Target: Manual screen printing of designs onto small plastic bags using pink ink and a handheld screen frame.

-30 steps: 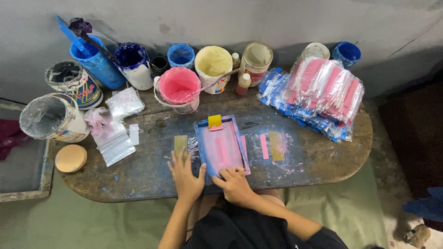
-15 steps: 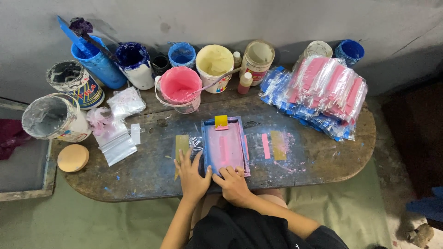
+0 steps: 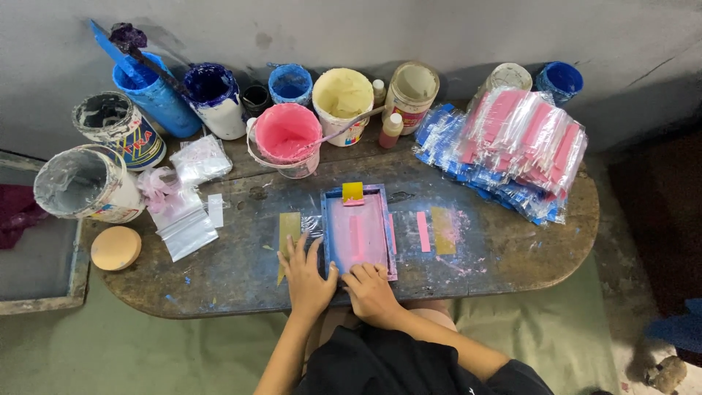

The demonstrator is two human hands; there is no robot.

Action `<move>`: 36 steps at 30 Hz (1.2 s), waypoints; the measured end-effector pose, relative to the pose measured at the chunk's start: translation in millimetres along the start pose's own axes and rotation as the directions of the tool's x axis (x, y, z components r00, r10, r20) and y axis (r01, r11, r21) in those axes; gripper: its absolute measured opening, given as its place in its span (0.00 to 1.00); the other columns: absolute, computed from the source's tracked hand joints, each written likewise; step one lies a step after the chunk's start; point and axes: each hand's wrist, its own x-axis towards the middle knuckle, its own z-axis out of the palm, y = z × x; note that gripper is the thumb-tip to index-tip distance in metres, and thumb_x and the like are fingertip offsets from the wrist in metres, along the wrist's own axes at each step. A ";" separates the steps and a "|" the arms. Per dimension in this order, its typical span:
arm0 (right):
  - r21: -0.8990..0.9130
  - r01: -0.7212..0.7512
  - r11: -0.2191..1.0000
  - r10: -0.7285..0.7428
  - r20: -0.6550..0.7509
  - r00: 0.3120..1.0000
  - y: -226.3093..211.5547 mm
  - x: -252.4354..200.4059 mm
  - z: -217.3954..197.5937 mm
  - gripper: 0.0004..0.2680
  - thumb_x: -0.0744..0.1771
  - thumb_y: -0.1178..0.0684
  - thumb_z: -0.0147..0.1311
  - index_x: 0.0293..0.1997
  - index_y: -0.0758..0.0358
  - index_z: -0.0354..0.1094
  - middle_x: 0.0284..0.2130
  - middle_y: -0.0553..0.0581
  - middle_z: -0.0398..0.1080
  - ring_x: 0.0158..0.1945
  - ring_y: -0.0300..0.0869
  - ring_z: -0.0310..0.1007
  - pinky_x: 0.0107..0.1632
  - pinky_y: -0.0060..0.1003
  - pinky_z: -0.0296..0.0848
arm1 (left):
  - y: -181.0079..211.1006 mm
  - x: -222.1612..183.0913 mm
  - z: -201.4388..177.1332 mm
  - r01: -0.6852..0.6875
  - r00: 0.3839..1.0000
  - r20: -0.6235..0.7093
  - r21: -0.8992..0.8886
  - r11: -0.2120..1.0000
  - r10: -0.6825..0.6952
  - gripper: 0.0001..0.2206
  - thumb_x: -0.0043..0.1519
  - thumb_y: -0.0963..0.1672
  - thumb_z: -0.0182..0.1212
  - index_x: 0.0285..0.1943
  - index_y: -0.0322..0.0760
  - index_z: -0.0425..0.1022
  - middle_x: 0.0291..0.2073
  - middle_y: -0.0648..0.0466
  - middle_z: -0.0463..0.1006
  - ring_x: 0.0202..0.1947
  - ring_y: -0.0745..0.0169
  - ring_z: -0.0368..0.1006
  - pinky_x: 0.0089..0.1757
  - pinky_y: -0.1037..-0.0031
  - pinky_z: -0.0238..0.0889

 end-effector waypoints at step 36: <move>-0.219 0.121 0.968 -0.116 0.034 0.993 76.2 10.9 5.5 0.11 0.65 0.57 0.49 0.50 0.48 0.73 0.41 0.47 0.76 0.47 0.42 0.68 0.53 0.48 0.53 | 11.6 2.5 -7.6 0.044 0.996 0.074 0.043 0.998 -0.047 0.25 0.66 0.49 0.47 0.73 0.41 0.59 0.73 0.42 0.53 0.76 0.34 0.37 0.67 0.41 0.22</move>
